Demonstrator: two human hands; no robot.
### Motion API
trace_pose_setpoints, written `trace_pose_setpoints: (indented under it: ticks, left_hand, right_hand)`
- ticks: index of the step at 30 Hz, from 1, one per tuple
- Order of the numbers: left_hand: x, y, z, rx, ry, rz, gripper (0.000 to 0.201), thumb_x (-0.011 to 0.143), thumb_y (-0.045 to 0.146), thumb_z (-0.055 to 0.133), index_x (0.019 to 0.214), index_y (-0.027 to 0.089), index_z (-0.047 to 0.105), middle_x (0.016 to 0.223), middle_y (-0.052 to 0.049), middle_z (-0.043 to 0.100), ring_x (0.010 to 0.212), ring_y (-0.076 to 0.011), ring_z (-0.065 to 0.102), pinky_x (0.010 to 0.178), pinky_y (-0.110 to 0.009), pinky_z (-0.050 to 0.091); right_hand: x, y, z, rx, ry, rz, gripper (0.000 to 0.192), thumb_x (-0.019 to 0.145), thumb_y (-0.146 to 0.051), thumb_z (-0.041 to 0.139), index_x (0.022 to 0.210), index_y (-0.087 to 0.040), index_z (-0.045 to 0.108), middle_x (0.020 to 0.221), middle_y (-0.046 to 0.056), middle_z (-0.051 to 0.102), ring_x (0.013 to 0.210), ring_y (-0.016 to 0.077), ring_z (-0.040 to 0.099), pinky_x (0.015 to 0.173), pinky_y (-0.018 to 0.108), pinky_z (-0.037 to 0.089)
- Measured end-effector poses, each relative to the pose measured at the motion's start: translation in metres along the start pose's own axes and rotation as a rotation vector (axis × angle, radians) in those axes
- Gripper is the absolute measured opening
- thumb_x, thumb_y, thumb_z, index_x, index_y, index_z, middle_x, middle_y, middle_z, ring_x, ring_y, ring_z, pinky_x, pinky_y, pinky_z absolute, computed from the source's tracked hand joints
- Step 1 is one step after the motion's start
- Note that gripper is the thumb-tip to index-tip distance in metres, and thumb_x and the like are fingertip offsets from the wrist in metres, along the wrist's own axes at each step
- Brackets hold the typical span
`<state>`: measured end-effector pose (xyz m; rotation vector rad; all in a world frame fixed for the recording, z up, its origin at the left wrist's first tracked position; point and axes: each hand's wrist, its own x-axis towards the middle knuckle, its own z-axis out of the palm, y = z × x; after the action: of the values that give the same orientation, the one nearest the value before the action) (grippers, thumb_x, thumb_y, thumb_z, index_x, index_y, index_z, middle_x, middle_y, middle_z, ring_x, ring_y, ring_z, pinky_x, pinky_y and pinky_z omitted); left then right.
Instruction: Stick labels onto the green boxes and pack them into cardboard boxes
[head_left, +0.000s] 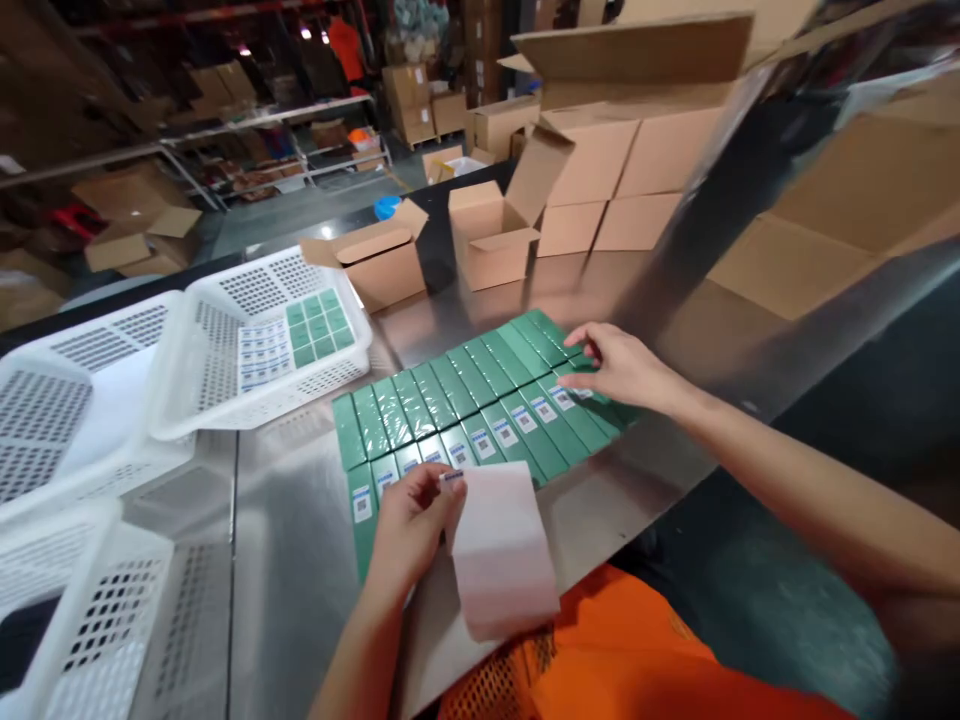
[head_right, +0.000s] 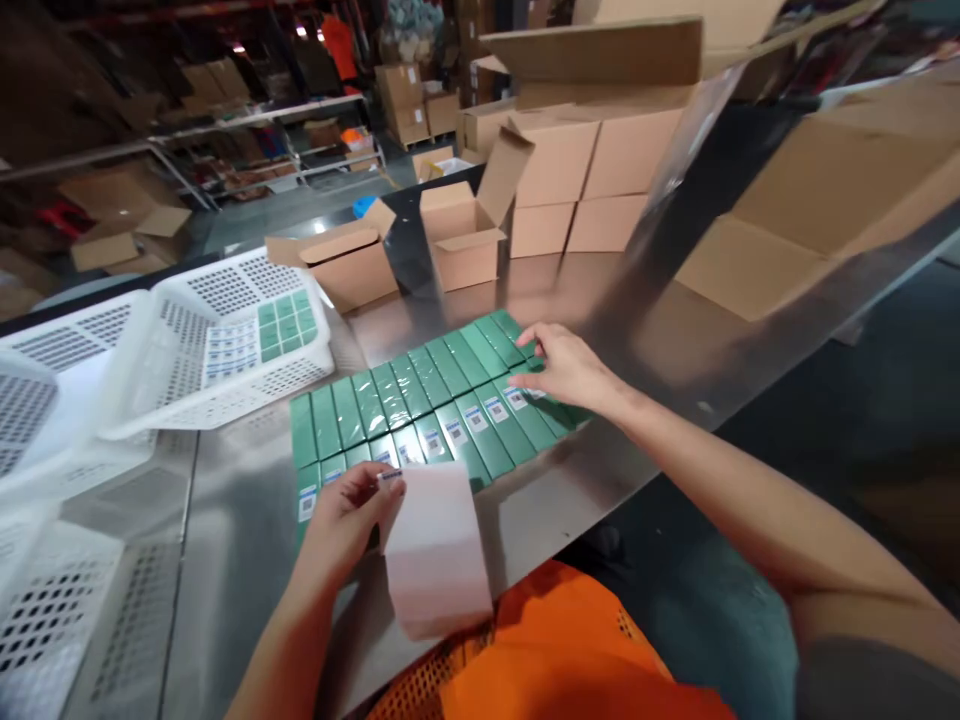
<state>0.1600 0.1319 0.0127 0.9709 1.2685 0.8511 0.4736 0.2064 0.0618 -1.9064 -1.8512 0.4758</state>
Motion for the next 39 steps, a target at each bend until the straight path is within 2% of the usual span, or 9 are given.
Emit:
trace_pose_setpoints:
  ticks: [6,8,15,22,24,28,31,34,39]
  left_hand:
    - [0.001,0.008,0.002,-0.07,-0.046,-0.011,0.039,0.061,0.047,0.086,0.078,0.016,0.068,0.065,0.0,0.064,0.055,-0.0125,0.055,0.054,-0.023,0.041]
    - [0.002,0.011,-0.001,-0.075,-0.078,0.01,0.041,0.061,0.049,0.086,0.078,0.016,0.069,0.065,0.0,0.063,0.055,-0.0119,0.053,0.054,-0.023,0.041]
    - [0.005,0.017,-0.012,-0.049,-0.128,0.017,0.052,0.068,0.064,0.079,0.087,0.015,0.076,0.066,-0.003,0.067,0.059,-0.0141,0.058,0.06,-0.025,0.048]
    - [0.005,0.01,-0.007,0.044,-0.034,0.011,0.047,0.066,0.06,0.08,0.084,0.017,0.077,0.064,-0.003,0.067,0.056,-0.0144,0.057,0.057,-0.025,0.048]
    - [0.006,0.007,-0.007,0.069,-0.007,0.015,0.047,0.067,0.061,0.079,0.085,0.017,0.077,0.063,-0.003,0.067,0.056,-0.0143,0.056,0.056,-0.024,0.047]
    - [0.005,0.004,-0.01,0.156,0.005,-0.023,0.054,0.066,0.066,0.077,0.087,0.016,0.077,0.061,-0.002,0.063,0.054,-0.0127,0.049,0.052,-0.022,0.039]
    - [0.005,0.002,-0.011,0.19,0.008,-0.03,0.059,0.067,0.069,0.074,0.091,0.015,0.077,0.063,-0.002,0.063,0.055,-0.0128,0.047,0.052,-0.022,0.036]
    - [0.007,-0.001,-0.012,0.218,-0.006,-0.014,0.059,0.07,0.069,0.072,0.095,0.016,0.077,0.065,-0.003,0.064,0.058,-0.0138,0.049,0.055,-0.023,0.038]
    - [0.01,-0.004,-0.016,0.217,-0.016,-0.003,0.057,0.07,0.069,0.073,0.092,0.017,0.077,0.064,-0.002,0.064,0.059,-0.0143,0.052,0.057,-0.024,0.041]
  right_hand:
    - [-0.05,-0.073,0.049,0.281,-0.202,-0.526,0.032,0.086,-0.046,0.072,0.11,-0.026,0.071,0.102,0.006,0.066,0.097,0.0229,0.061,0.084,0.036,0.047]
    - [-0.053,-0.082,0.068,0.271,-0.174,-0.676,0.026,0.092,-0.043,0.067,0.109,-0.025,0.073,0.096,0.006,0.068,0.094,0.0217,0.06,0.085,0.037,0.045]
    - [-0.048,-0.07,0.095,0.063,0.185,-1.015,0.026,0.097,-0.02,0.057,0.112,-0.035,0.07,0.094,0.001,0.073,0.095,0.0195,0.061,0.091,0.042,0.041]
    - [-0.074,-0.068,0.084,0.208,0.177,-1.286,0.014,0.094,-0.017,0.059,0.093,-0.028,0.067,0.095,-0.001,0.074,0.095,0.0169,0.067,0.089,0.039,0.048]
    - [-0.071,-0.063,0.064,0.433,0.149,-1.108,0.013,0.096,-0.019,0.055,0.094,-0.025,0.066,0.094,0.002,0.073,0.096,0.0172,0.067,0.088,0.037,0.051]
    - [-0.035,-0.021,0.005,0.617,0.05,-0.296,0.008,0.091,-0.029,0.065,0.088,-0.022,0.063,0.084,0.003,0.068,0.076,0.0153,0.064,0.071,0.03,0.053]
    - [0.005,0.021,-0.026,0.631,-0.134,0.121,0.022,0.08,-0.023,0.074,0.093,-0.02,0.057,0.069,-0.002,0.061,0.062,0.0129,0.06,0.062,0.026,0.052]
    - [0.027,0.048,-0.035,0.594,-0.301,0.318,0.051,0.074,-0.011,0.076,0.114,-0.021,0.046,0.066,-0.004,0.061,0.062,0.0142,0.062,0.062,0.026,0.055]
    - [0.031,0.055,-0.026,0.521,-0.413,0.344,0.065,0.074,-0.011,0.078,0.123,-0.02,0.037,0.067,-0.003,0.063,0.062,0.0152,0.063,0.059,0.024,0.054]
